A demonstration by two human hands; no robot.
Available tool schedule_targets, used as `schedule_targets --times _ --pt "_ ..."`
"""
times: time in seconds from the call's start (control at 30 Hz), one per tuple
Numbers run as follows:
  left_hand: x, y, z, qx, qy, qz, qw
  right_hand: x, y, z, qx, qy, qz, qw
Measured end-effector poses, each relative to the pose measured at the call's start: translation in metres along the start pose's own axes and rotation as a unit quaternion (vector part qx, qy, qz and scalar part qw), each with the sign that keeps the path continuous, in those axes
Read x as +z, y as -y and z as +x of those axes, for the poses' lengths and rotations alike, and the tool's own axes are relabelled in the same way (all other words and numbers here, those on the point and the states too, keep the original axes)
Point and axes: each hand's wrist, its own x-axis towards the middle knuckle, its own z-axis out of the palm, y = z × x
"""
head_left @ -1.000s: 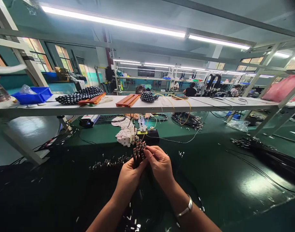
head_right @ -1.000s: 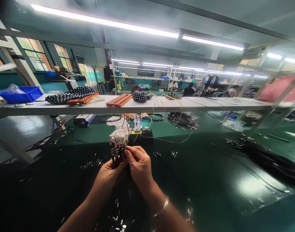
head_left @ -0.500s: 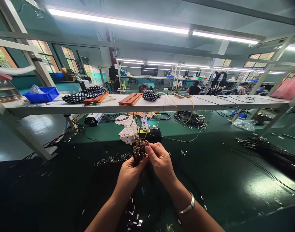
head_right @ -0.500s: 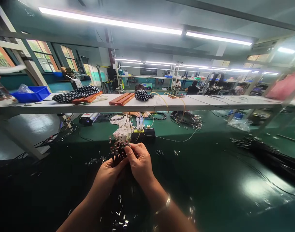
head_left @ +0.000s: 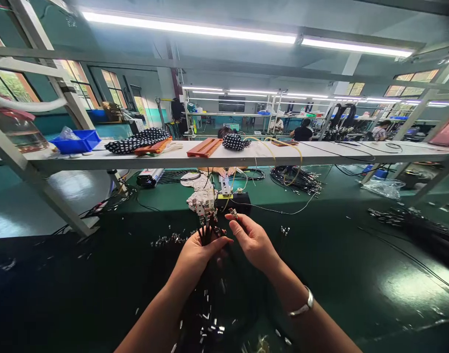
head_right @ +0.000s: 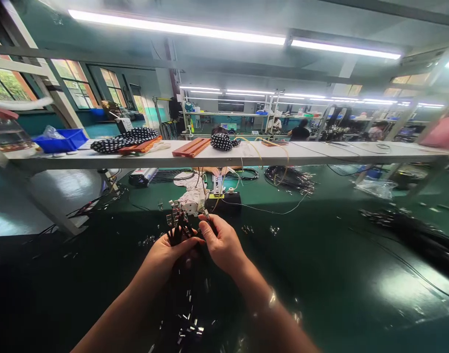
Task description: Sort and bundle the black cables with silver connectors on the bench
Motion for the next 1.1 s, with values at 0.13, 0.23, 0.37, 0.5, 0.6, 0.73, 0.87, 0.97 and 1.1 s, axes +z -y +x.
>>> schedule_targets --times 0.13,0.23,0.37,0.5,0.6,0.73,0.87,0.97,1.1 --pt "0.000 0.005 0.003 0.008 0.007 0.017 1.000 0.006 -0.002 0.002 0.027 0.030 0.056 0.998" --pt "0.001 0.006 0.002 0.000 0.002 0.012 1.000 0.008 -0.004 0.003 0.021 0.034 0.056 0.998" --pt "0.002 0.007 0.000 -0.001 -0.007 0.011 1.000 0.009 -0.003 0.003 0.041 0.026 0.075 0.996" --pt "0.001 0.008 0.002 0.004 0.002 0.012 1.000 0.006 -0.003 0.003 0.073 0.035 0.129 0.988" --pt "0.000 0.008 0.005 -0.004 0.000 0.013 1.000 0.002 -0.006 0.002 0.060 0.019 0.118 0.991" --pt "0.000 0.009 0.009 -0.017 -0.022 -0.032 0.999 -0.004 -0.012 -0.002 0.036 0.010 0.078 0.996" --pt "0.001 0.009 0.009 -0.019 -0.016 -0.074 0.997 -0.005 -0.017 -0.011 0.000 0.013 -0.056 0.998" --pt "0.000 0.010 0.007 -0.013 0.013 -0.082 0.996 -0.003 -0.019 -0.017 -0.053 0.040 -0.081 0.995" --pt "-0.001 0.011 0.007 0.007 0.026 -0.072 0.997 0.001 -0.023 -0.024 -0.070 0.040 -0.093 0.992"
